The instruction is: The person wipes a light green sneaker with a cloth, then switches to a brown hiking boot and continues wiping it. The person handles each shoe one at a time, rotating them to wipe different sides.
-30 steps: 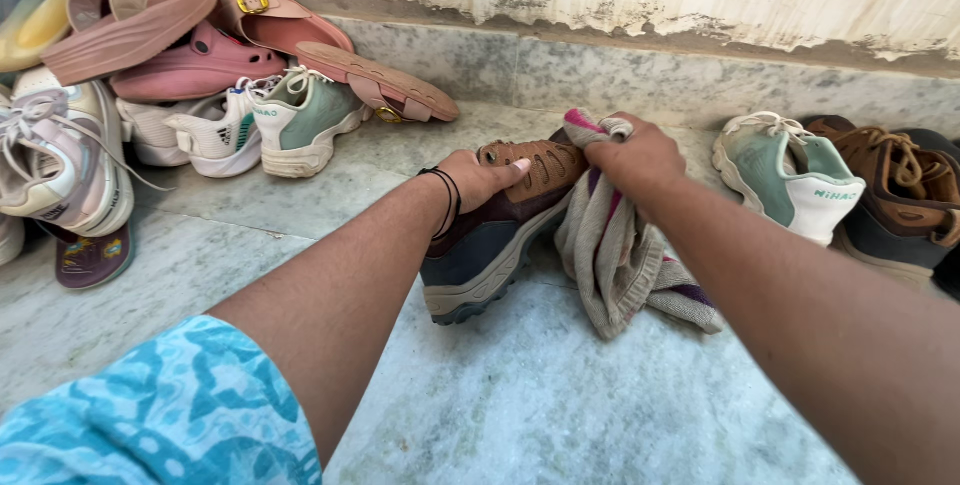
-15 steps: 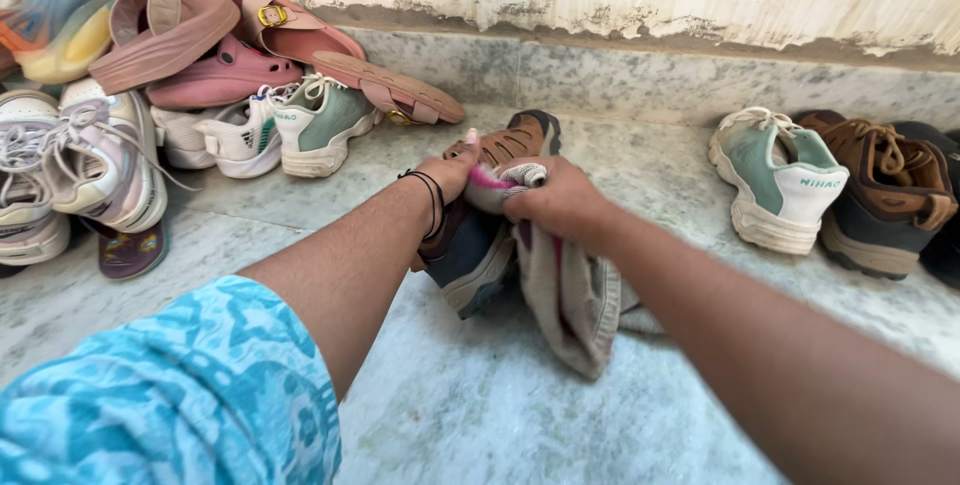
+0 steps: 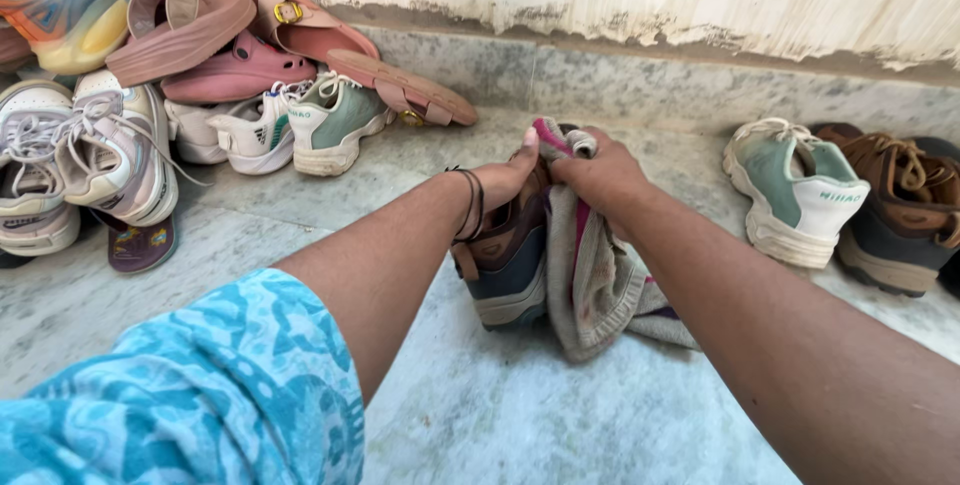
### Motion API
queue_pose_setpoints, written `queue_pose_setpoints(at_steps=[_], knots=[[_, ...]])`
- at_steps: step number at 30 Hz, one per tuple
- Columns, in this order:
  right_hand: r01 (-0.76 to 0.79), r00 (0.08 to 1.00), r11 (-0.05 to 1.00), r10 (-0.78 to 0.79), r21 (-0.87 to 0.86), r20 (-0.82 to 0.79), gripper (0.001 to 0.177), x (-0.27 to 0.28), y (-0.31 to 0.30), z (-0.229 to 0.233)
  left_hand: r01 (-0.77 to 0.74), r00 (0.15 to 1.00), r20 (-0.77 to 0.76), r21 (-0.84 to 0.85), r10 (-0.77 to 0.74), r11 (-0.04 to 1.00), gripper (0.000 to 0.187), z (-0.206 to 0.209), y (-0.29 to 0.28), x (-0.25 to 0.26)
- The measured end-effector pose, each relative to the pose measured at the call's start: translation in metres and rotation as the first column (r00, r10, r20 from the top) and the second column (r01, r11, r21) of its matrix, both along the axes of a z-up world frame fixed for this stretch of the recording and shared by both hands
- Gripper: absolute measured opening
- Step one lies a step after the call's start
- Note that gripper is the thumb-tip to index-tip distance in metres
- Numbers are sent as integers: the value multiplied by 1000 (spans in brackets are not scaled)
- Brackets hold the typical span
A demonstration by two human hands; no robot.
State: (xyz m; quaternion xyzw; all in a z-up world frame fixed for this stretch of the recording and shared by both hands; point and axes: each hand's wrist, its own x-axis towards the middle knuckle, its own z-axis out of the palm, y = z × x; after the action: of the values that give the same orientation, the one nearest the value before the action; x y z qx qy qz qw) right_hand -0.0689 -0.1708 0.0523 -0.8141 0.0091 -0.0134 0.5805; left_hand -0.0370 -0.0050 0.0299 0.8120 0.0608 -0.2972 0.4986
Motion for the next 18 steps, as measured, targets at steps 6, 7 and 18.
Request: queue_pose_setpoints(at_steps=[6,7,18], knots=[[-136,980,988,146,80,-138,30,-21,-3,2,-129,981,148,37,122,991,112,-27,-4,28],[-134,974,986,149,94,-168,30,-27,-1,4,-152,976,160,14,148,988,113,-32,-1,36],[-544,839,732,480,-411,-256,41,-43,18,19,-212,967,103,-194,235,958,107,-43,53,27]])
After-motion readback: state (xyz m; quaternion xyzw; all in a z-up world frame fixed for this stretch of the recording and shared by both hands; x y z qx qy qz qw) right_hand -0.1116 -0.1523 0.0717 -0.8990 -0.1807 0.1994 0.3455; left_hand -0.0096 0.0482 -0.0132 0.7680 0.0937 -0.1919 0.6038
